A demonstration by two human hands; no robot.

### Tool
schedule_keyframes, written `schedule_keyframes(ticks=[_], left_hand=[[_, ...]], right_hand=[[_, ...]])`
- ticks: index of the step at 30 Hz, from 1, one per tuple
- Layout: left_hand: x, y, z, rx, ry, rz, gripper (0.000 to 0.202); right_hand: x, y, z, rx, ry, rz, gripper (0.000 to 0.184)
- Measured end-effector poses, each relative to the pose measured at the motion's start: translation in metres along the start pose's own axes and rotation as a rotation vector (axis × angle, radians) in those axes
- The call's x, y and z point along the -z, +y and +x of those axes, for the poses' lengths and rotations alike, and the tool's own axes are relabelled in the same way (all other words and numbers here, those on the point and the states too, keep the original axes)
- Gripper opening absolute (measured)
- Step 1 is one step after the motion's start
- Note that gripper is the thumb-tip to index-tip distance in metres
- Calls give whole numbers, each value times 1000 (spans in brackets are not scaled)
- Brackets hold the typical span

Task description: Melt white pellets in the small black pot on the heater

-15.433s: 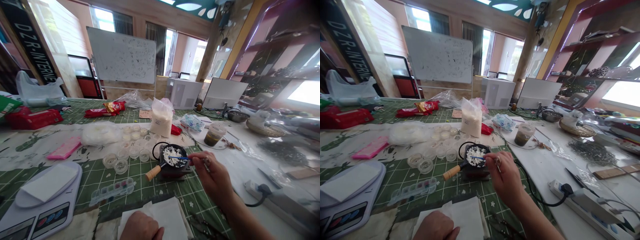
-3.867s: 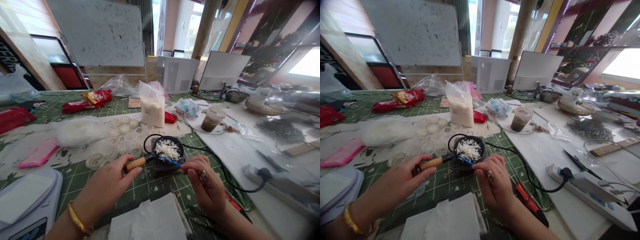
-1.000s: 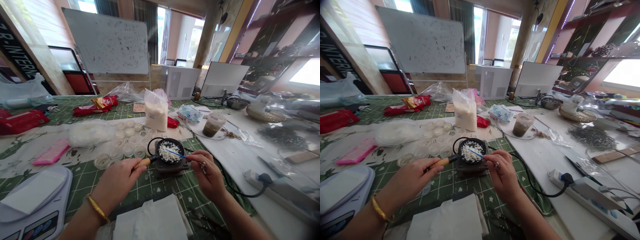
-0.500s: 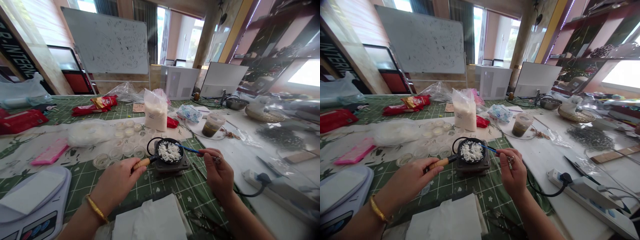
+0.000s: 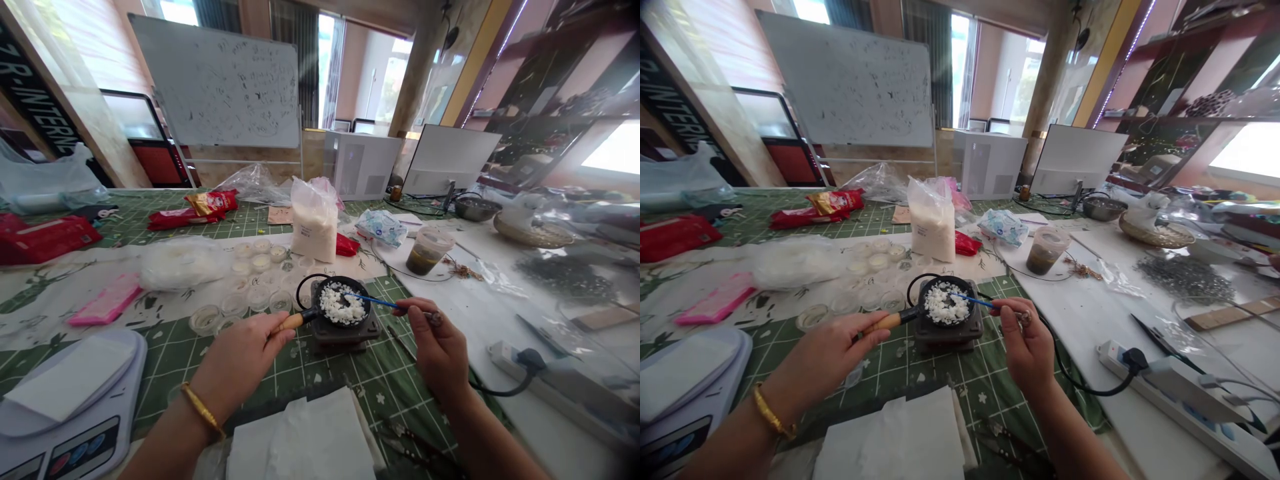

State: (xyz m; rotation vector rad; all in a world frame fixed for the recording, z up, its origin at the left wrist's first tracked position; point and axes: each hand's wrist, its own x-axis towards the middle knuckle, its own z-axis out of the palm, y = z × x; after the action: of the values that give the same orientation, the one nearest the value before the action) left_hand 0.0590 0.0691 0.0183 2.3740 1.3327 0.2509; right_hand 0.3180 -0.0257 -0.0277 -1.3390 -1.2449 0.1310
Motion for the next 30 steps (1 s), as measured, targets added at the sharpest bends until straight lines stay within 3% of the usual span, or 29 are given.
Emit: schedule_keyframes(ticks=[4,9,13,19,30], left_hand=[[-3,-1,2,-32,24,6,40],[-4,0,2,-38,35,41,38],[-3,1,1,-20,24,49,38],[-1,3,0,-12,20,49,38],[0,2,0,-18,21,26,40]], right_hand=[[-1,-1,0,-71,-105,31,16],[2,1,2,-214,-23,111,19],[1,3,5,-266,-73,58,21],[4,2,6,-193,85,-23,23],[5,5,8,-262,-91,69,24]])
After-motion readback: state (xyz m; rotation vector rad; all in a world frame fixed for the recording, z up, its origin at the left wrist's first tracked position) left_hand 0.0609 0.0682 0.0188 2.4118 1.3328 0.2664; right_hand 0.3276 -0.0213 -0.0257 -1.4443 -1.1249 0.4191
